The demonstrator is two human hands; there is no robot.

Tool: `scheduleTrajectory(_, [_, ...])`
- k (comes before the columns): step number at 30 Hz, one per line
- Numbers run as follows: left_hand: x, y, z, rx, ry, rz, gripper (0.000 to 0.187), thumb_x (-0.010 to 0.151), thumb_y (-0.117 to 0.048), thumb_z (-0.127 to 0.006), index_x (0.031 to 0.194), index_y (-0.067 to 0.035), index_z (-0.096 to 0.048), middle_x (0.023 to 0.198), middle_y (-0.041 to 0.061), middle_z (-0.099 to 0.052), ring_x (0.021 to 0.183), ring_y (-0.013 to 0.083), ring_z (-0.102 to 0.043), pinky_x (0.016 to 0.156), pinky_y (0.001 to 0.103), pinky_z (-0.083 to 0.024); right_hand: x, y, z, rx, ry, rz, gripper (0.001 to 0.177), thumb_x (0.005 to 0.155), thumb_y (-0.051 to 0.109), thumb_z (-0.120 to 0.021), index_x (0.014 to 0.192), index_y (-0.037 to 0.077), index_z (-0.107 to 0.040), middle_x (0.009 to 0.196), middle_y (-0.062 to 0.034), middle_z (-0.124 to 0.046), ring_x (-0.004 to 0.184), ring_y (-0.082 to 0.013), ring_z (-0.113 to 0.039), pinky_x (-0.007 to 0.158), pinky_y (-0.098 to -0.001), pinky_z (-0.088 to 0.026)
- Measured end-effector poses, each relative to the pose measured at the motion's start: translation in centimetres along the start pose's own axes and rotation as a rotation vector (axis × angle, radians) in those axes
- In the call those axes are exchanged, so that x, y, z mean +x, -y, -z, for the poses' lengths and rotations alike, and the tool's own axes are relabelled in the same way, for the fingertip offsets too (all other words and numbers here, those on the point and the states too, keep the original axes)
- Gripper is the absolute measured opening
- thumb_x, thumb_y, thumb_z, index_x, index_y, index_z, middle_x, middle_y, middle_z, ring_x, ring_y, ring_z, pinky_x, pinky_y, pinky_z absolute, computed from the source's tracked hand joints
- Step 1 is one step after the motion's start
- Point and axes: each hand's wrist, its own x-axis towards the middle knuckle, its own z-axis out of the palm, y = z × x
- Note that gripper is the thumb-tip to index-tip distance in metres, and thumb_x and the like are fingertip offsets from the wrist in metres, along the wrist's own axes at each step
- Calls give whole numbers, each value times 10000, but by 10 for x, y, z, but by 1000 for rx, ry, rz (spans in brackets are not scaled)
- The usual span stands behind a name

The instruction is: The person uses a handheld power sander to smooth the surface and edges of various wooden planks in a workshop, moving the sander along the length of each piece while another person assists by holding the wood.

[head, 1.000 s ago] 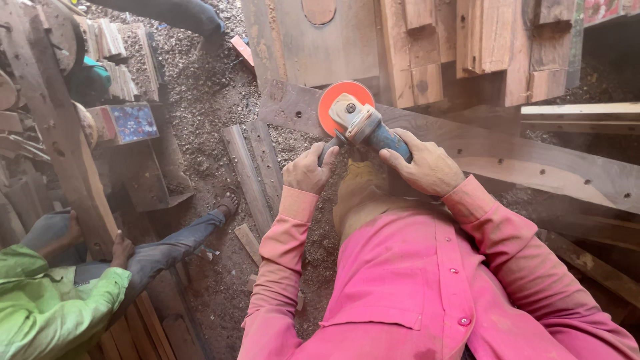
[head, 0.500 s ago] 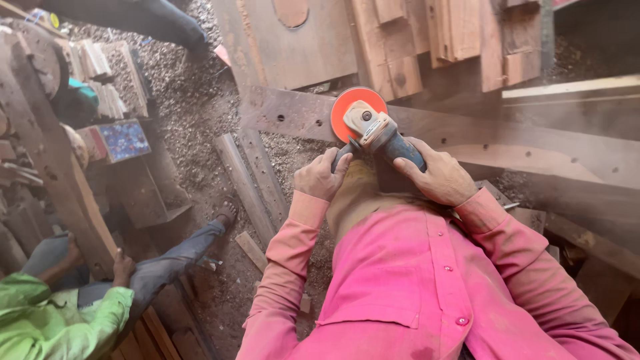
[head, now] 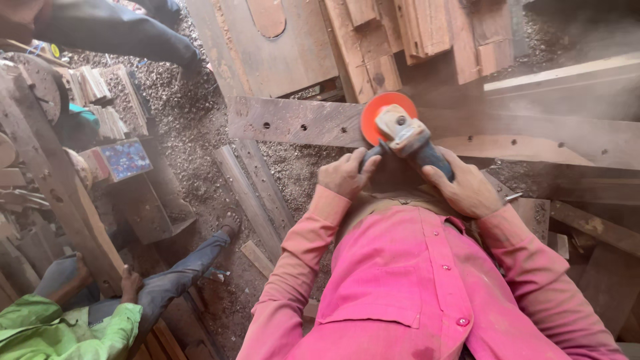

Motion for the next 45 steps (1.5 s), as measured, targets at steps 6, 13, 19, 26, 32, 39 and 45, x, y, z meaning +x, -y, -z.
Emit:
scheduleTrajectory(6, [10, -35, -29, -46, 94, -77, 362, 1015, -542, -598, 1031, -186, -663, 757, 62, -707, 588, 276, -694, 492, 410, -529, -21, -49, 11, 107, -99, 3, 633, 964, 501, -562, 1461, 110, -542, 1165, -263, -719, 1110, -418, -693, 938, -463, -514])
scheduleTrajectory(13, [-10, -20, -18, -63, 13, -17, 396, 1021, -562, -572, 1079, -185, -680, 773, 60, -711, 600, 265, -698, 501, 396, -535, -22, -29, -1, 21, -46, -19, 634, 938, 464, -589, 1477, 136, -530, 1135, -252, -722, 1077, -425, -701, 928, -479, -524])
scheduleTrajectory(19, [-54, 56, 43, 38, -112, 239, 390, 1022, -559, -551, 1028, -201, -707, 855, 65, -755, 686, 291, -719, 552, 439, -546, 24, 67, -43, -13, 157, 311, 639, 946, 514, -582, 1453, 130, -520, 1130, -265, -718, 1071, -461, -676, 896, -515, -520])
scheduleTrajectory(26, [-62, 147, 123, -36, -102, 590, 510, 1036, -601, -511, 1006, -134, -716, 751, 131, -704, 706, 330, -716, 636, 480, -532, 72, 192, -107, -163, 277, 404, 634, 953, 603, -545, 1402, 156, -526, 1028, -263, -738, 978, -460, -711, 897, -539, -528])
scheduleTrajectory(32, [-63, 149, 126, -46, -82, 554, 508, 1025, -601, -478, 1015, -152, -713, 740, 103, -721, 684, 310, -731, 634, 454, -564, 70, 197, -105, -208, 296, 379, 612, 955, 605, -532, 1392, 177, -546, 1042, -266, -733, 1000, -467, -706, 908, -543, -525])
scheduleTrajectory(39, [-65, 108, 87, -28, -116, 406, 407, 1043, -528, -555, 1026, -144, -686, 883, 127, -757, 766, 352, -737, 646, 488, -569, 43, 148, -72, -138, 231, 328, 597, 943, 540, -576, 1409, 168, -541, 1081, -269, -724, 1034, -493, -671, 903, -551, -509])
scheduleTrajectory(45, [-68, 81, 63, 20, -78, 347, 380, 1017, -508, -584, 1064, -148, -696, 894, 117, -752, 725, 375, -719, 612, 483, -564, 21, 116, -57, -98, 196, 262, 568, 933, 495, -595, 1400, 175, -548, 1080, -253, -729, 1019, -490, -672, 866, -548, -520])
